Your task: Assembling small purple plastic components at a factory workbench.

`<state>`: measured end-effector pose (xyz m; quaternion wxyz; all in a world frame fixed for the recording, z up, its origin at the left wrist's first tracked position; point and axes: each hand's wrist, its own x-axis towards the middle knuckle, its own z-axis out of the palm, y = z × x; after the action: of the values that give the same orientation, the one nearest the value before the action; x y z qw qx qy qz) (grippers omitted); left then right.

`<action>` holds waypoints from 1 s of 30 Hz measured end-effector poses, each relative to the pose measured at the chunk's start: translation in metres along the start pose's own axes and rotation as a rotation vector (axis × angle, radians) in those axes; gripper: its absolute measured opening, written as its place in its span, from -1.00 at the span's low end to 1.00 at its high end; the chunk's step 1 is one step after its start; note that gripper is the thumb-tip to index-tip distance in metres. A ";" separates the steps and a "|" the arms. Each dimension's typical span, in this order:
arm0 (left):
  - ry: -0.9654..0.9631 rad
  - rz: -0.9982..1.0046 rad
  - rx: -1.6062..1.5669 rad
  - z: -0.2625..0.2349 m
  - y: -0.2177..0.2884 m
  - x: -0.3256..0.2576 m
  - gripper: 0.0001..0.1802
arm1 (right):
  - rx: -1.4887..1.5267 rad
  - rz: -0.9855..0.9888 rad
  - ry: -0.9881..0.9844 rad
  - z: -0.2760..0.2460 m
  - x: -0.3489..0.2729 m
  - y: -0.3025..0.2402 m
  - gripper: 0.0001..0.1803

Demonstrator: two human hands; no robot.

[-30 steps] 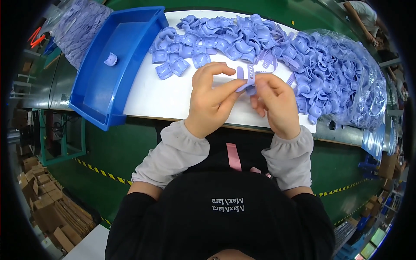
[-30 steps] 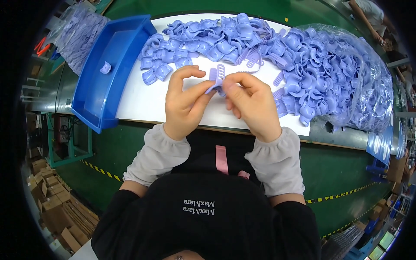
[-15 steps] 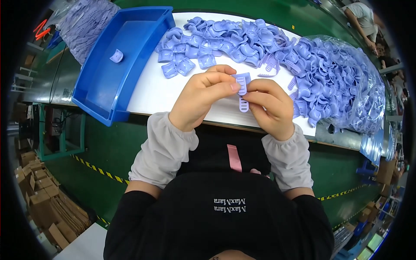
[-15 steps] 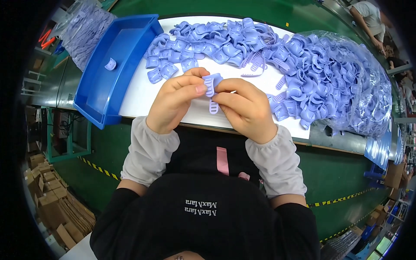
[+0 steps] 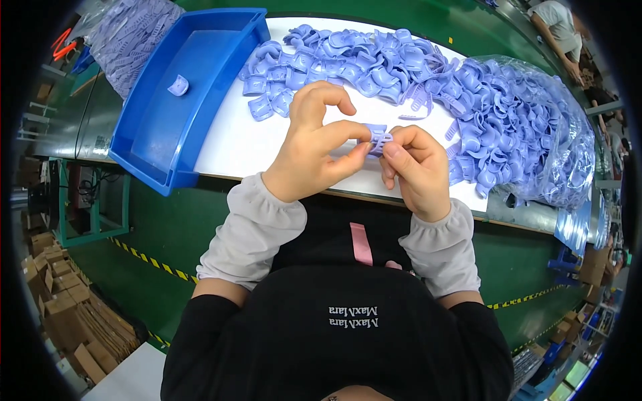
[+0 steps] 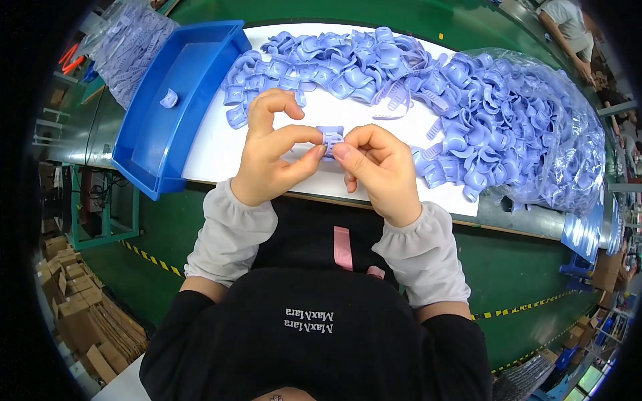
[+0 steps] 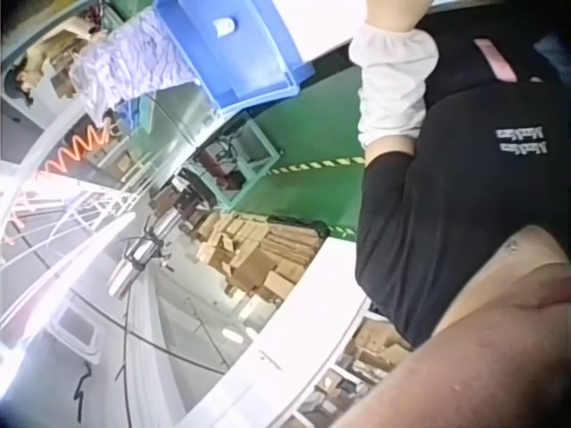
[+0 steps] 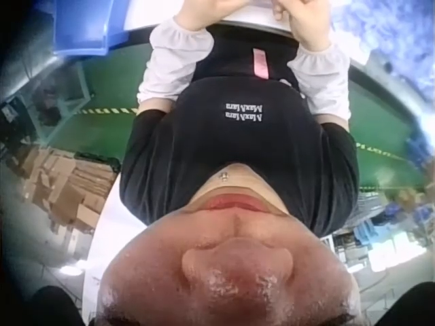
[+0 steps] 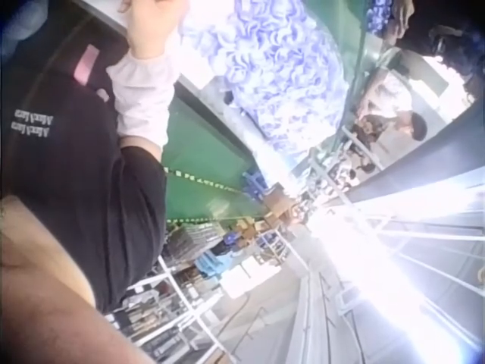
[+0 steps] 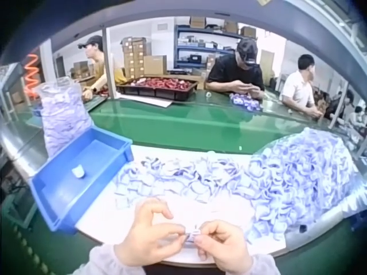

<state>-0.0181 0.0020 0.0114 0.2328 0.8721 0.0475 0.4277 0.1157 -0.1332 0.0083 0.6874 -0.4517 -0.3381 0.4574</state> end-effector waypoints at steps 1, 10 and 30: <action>0.007 0.030 0.022 0.000 0.001 0.001 -0.77 | 0.010 0.048 -0.002 0.000 0.001 -0.001 -0.87; 0.021 0.144 0.105 0.005 0.002 -0.005 -0.69 | 0.074 0.208 0.043 -0.001 0.002 -0.002 -0.90; 0.093 -0.704 -0.791 0.028 0.020 -0.016 -0.88 | 0.095 -0.025 0.285 0.021 0.000 0.008 -0.90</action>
<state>-0.0087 -0.0300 -0.0057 0.6713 0.6289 0.1827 0.3471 0.0947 -0.1255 0.0081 0.7548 -0.4747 -0.2205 0.3954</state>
